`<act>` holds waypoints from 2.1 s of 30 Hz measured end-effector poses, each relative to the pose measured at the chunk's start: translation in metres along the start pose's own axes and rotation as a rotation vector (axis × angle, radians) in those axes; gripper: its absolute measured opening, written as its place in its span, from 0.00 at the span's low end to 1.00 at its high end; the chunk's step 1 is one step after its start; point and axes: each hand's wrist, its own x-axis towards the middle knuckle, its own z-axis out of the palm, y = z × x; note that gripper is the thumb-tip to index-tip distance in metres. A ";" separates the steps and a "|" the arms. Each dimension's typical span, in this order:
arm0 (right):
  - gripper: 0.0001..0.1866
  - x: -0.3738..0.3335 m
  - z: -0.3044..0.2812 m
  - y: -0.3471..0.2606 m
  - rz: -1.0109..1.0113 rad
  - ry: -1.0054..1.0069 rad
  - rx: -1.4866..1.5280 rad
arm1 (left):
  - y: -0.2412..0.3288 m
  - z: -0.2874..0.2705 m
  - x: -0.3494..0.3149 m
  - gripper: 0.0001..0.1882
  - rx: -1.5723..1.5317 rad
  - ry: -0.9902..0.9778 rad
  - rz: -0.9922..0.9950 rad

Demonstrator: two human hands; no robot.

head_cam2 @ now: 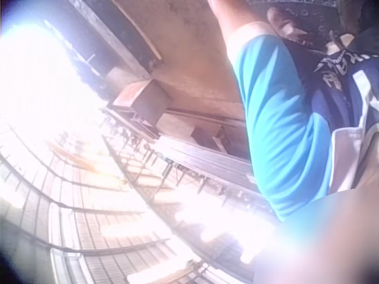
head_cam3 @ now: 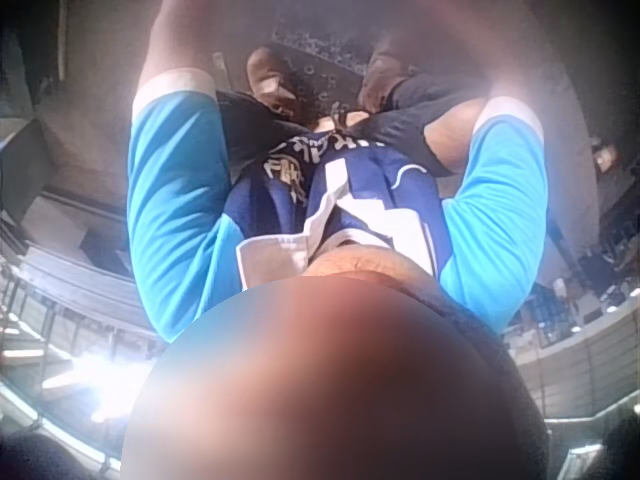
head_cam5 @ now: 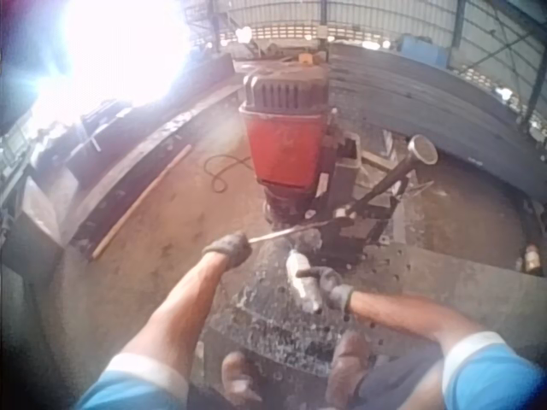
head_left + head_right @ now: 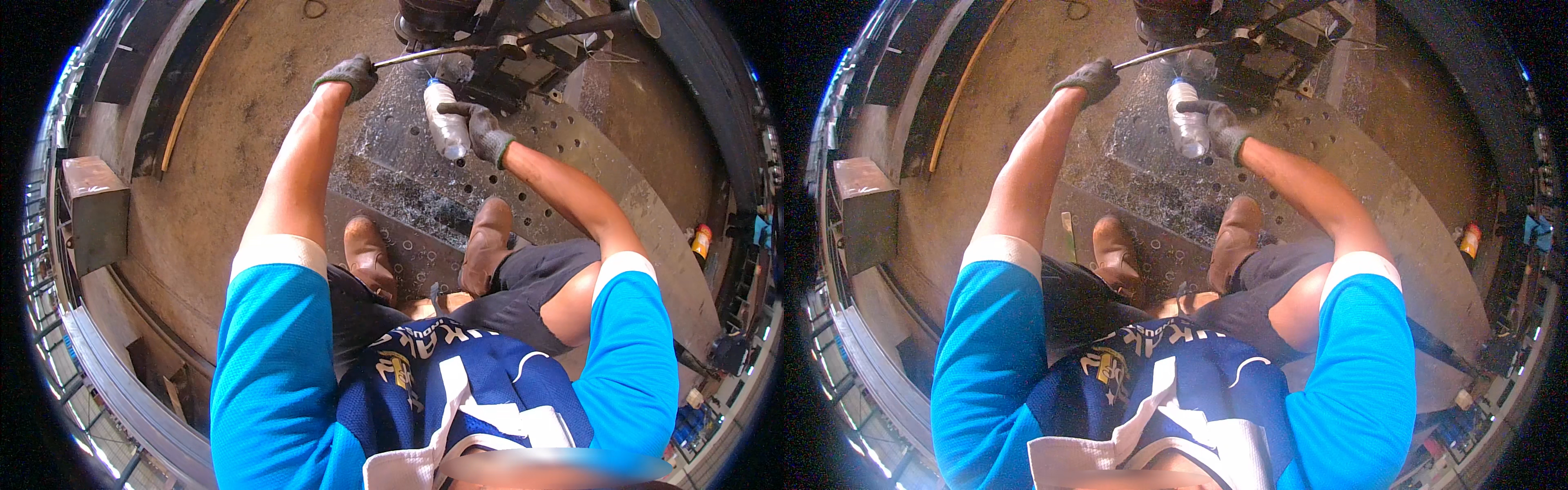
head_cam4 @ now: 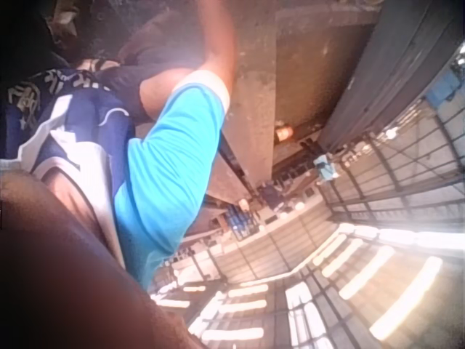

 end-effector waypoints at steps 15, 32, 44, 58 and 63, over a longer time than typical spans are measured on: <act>0.15 0.005 0.001 -0.002 -0.018 0.010 -0.013 | 0.002 0.002 0.011 0.20 0.000 -0.010 0.013; 0.24 0.003 0.003 -0.002 -0.039 0.058 -0.211 | 0.003 0.004 0.011 0.23 -0.020 -0.034 0.001; 0.25 0.000 0.004 0.001 -0.042 0.051 -0.268 | 0.002 0.010 0.017 0.22 -0.003 -0.058 -0.014; 0.25 0.006 0.001 0.004 -0.008 0.130 -0.162 | 0.002 0.015 0.017 0.20 -0.007 -0.044 0.029; 0.25 0.007 -0.003 0.006 -0.016 0.117 -0.187 | 0.002 0.015 0.015 0.20 -0.035 -0.045 0.013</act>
